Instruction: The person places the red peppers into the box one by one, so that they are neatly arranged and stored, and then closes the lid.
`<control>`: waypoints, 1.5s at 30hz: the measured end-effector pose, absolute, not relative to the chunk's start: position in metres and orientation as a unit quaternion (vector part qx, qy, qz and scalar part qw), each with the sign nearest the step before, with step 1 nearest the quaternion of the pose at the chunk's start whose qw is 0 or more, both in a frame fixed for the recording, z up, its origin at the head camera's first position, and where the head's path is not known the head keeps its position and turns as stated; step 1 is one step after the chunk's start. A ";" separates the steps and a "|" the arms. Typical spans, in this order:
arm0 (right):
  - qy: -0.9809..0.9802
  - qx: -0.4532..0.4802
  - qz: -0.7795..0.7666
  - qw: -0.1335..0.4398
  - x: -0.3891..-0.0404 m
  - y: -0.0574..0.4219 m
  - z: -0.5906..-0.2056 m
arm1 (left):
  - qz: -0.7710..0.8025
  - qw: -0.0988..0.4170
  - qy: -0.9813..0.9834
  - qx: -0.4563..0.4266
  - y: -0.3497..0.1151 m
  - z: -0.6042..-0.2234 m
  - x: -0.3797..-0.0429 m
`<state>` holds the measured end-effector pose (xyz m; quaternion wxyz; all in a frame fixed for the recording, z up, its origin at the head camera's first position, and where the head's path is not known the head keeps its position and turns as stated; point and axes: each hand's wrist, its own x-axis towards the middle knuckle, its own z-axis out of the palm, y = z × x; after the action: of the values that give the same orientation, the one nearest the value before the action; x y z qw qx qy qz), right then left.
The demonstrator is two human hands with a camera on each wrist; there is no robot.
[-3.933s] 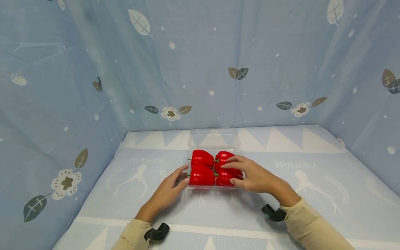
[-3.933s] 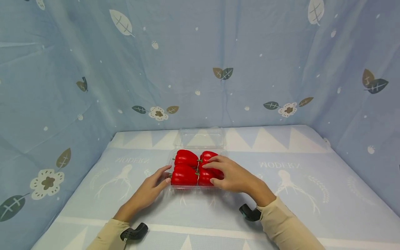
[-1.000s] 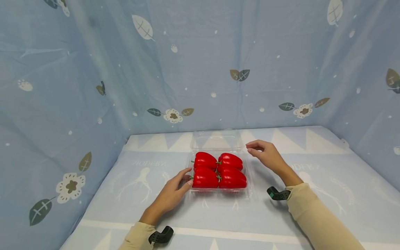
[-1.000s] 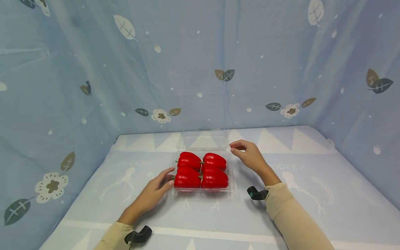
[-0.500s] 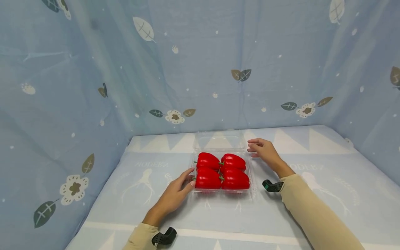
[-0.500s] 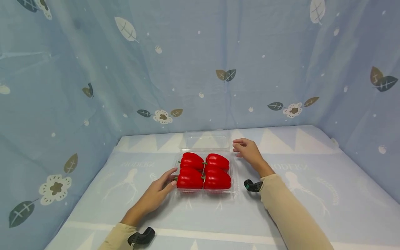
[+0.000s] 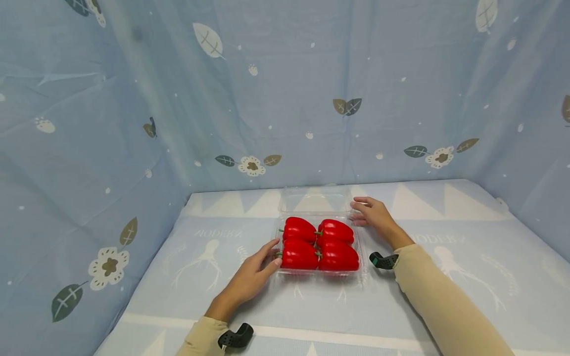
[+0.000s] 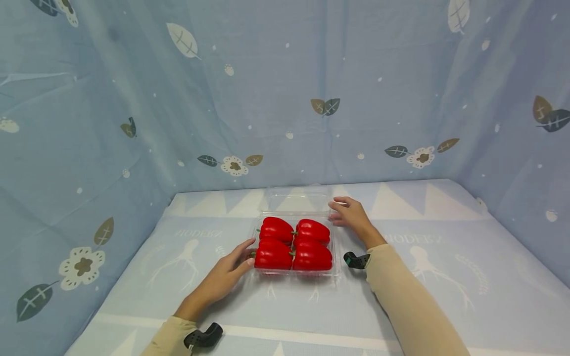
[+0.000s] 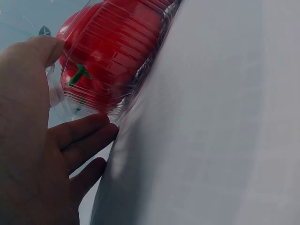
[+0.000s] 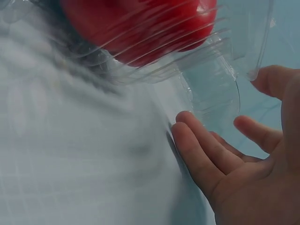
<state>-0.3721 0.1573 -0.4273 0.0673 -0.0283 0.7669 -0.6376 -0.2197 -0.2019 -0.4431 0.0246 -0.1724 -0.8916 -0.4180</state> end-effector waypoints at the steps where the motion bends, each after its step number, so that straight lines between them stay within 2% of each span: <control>1: 0.770 -0.030 -0.634 0.068 -0.372 0.157 -0.427 | -0.419 0.024 -0.891 -0.171 -0.202 -0.443 -0.220; 9: 0.776 -0.042 -0.625 0.071 -0.371 0.155 -0.424 | -0.420 0.013 -0.894 -0.155 -0.200 -0.442 -0.220; 16: 0.754 -0.085 -0.649 0.051 -0.371 0.152 -0.422 | -0.431 0.007 -0.892 -0.136 -0.200 -0.444 -0.221; 35: 0.738 -0.172 -0.652 -0.017 -0.364 0.156 -0.406 | -0.440 0.027 -0.885 -0.150 -0.202 -0.447 -0.219; 45: 0.742 -0.182 -0.644 -0.042 -0.354 0.158 -0.392 | -0.428 0.042 -0.890 -0.152 -0.200 -0.446 -0.221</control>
<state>-0.3539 0.1581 -0.3924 -0.0422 -0.1818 0.7417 -0.6443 -0.2214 -0.2002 -0.4460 0.0421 -0.1522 -0.8899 -0.4280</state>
